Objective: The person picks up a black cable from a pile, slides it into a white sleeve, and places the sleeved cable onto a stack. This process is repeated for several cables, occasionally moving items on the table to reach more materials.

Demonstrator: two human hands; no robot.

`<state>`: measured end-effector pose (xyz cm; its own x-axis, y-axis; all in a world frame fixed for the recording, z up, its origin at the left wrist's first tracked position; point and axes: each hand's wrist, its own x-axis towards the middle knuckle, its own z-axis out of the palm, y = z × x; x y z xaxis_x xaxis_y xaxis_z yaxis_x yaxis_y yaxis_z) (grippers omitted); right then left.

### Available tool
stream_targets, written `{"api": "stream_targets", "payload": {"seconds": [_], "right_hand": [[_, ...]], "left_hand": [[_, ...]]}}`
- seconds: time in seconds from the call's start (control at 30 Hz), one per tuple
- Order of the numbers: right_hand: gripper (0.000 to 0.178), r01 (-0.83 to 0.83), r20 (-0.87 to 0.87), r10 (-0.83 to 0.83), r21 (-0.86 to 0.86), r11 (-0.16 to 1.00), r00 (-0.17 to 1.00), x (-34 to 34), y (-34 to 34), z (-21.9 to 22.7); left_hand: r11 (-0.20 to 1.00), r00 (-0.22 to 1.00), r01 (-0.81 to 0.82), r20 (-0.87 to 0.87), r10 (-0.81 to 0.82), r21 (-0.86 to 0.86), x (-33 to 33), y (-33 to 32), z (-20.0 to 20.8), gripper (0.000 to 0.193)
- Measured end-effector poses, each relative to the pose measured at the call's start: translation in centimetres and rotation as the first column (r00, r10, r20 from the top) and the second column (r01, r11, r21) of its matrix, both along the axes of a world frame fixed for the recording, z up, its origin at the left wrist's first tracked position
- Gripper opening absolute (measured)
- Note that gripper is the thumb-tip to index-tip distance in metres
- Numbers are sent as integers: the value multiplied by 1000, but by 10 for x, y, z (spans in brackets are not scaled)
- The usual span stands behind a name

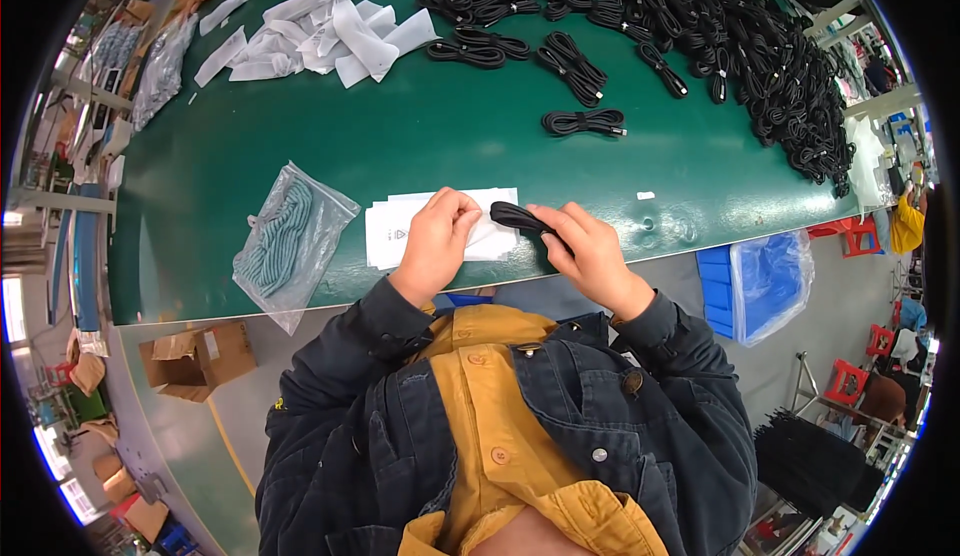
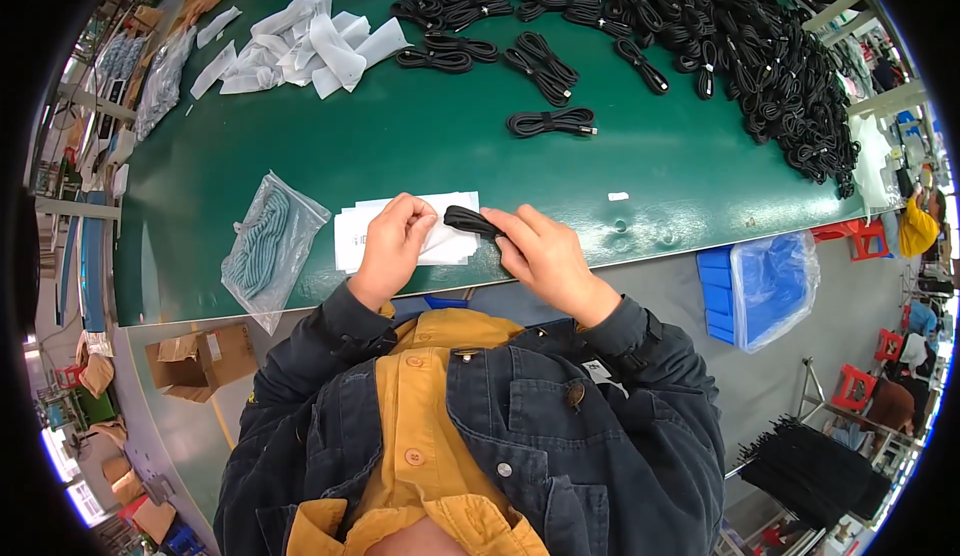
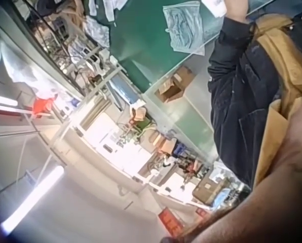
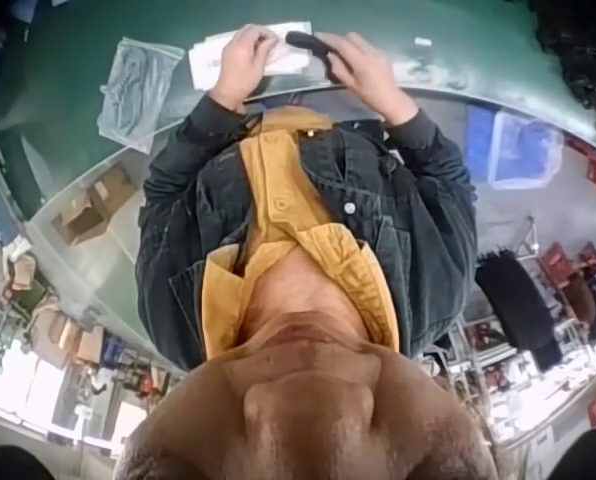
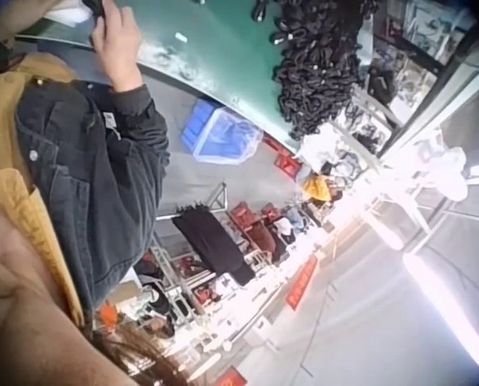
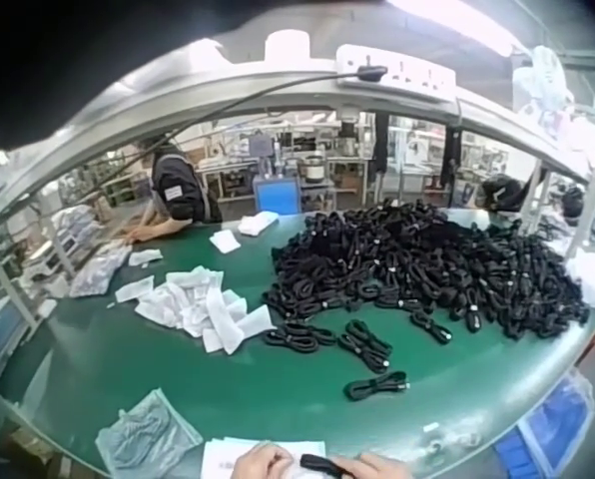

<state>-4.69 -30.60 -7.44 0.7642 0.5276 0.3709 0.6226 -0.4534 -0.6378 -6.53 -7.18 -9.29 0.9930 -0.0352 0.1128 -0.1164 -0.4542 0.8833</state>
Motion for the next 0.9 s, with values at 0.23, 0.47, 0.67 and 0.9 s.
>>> {"api": "stream_targets", "payload": {"seconds": [0.23, 0.47, 0.67, 0.9], "right_hand": [[47, 8, 239, 21, -122, 993, 971, 0, 2, -2], [43, 42, 127, -40, -17, 999, 991, -4, 8, -5], [39, -60, -230, 70, 50, 997, 971, 0, 9, -6], [35, 216, -830, 20, 168, 962, 558, 3, 6, -4]], "left_hand": [[911, 931, 68, 302, -205, 407, 0, 9, 0, 5], [952, 957, 67, 249, -145, 298, -5, 8, 1, 8], [990, 969, 10, 242, -44, 140, -4, 6, 8, 12], [924, 905, 115, 345, -248, 364, -4, 17, 9, 17]]}}
